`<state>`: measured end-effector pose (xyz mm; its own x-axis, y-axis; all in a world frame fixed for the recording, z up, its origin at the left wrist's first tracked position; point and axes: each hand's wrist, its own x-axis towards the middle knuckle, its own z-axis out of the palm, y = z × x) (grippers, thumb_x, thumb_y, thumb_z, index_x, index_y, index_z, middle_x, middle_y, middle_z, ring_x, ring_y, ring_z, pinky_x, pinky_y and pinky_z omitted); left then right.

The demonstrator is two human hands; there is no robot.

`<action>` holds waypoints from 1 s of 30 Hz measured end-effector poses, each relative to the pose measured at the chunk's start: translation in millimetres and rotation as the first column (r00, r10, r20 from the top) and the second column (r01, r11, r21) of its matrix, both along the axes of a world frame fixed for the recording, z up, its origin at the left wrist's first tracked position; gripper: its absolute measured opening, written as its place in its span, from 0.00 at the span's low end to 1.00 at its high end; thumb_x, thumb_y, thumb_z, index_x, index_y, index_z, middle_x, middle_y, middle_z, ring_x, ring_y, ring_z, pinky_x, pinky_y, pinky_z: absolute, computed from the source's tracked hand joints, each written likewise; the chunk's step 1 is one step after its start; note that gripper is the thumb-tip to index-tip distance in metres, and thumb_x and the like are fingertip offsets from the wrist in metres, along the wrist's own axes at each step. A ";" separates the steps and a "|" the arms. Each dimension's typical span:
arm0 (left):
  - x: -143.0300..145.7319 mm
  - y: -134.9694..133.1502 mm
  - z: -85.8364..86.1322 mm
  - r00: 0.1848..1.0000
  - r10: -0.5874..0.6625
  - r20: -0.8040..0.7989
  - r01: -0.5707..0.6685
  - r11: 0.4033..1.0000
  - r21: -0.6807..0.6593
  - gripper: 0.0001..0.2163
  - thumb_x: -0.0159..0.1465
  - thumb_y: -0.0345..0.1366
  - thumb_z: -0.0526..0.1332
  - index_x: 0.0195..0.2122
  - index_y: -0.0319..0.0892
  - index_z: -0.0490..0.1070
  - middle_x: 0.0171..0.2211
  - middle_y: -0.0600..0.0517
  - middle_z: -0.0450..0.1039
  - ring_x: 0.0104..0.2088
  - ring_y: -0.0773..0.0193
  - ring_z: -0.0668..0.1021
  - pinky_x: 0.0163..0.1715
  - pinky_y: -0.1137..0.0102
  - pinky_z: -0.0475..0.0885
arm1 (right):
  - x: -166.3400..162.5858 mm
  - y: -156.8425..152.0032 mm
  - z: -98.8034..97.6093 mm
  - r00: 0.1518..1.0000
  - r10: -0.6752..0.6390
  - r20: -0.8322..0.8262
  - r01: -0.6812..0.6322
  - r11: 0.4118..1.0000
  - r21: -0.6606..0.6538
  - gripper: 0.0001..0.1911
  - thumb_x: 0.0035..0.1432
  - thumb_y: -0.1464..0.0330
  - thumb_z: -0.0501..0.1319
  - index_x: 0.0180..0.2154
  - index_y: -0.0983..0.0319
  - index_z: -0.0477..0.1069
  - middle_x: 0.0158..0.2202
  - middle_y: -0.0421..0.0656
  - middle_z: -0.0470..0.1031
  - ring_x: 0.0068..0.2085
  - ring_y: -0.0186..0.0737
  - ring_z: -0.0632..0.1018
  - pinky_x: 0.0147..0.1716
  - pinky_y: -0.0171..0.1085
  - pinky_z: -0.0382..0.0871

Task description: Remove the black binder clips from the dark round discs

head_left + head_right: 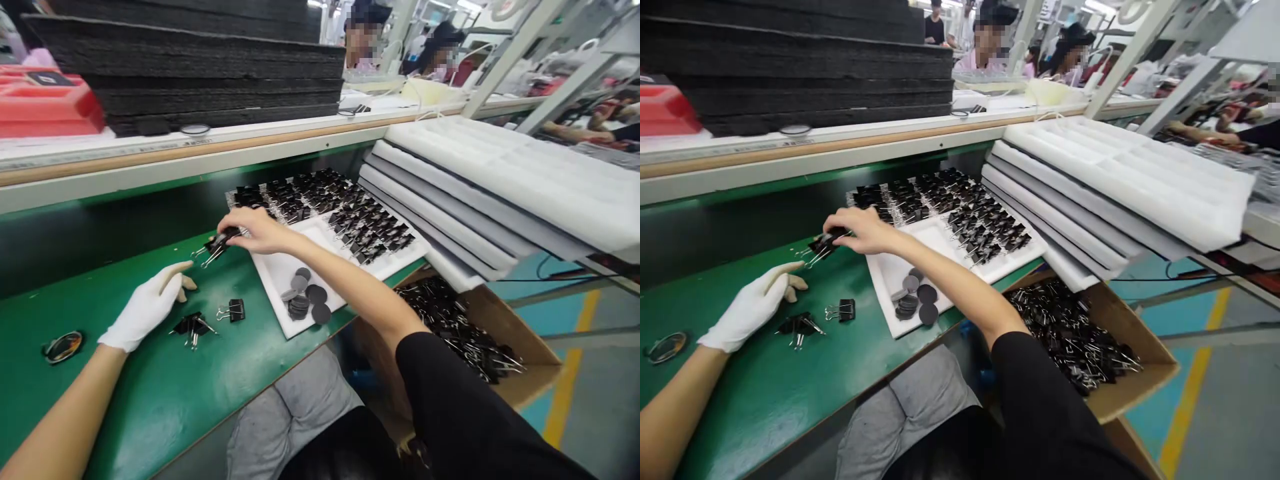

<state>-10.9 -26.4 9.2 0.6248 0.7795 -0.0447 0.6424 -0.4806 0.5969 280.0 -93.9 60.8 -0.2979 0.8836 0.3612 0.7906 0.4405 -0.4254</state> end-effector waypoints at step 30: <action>10.1 2.0 -4.4 0.984 0.115 -0.138 -0.112 0.993 0.030 0.20 0.66 0.53 0.51 0.56 0.63 0.72 0.45 0.65 0.82 0.48 0.61 0.81 0.48 0.69 0.71 | 185.7 -276.8 -53.8 0.811 -0.558 0.177 0.566 0.825 0.009 0.08 0.65 0.60 0.66 0.44 0.53 0.79 0.72 0.44 0.55 0.71 0.62 0.58 0.66 0.68 0.51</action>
<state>-0.8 -24.4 4.8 0.5209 0.8469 -0.1070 0.7695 -0.4116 0.4882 465.7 -370.8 7.0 0.2039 0.9285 0.3102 0.9543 -0.1177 -0.2747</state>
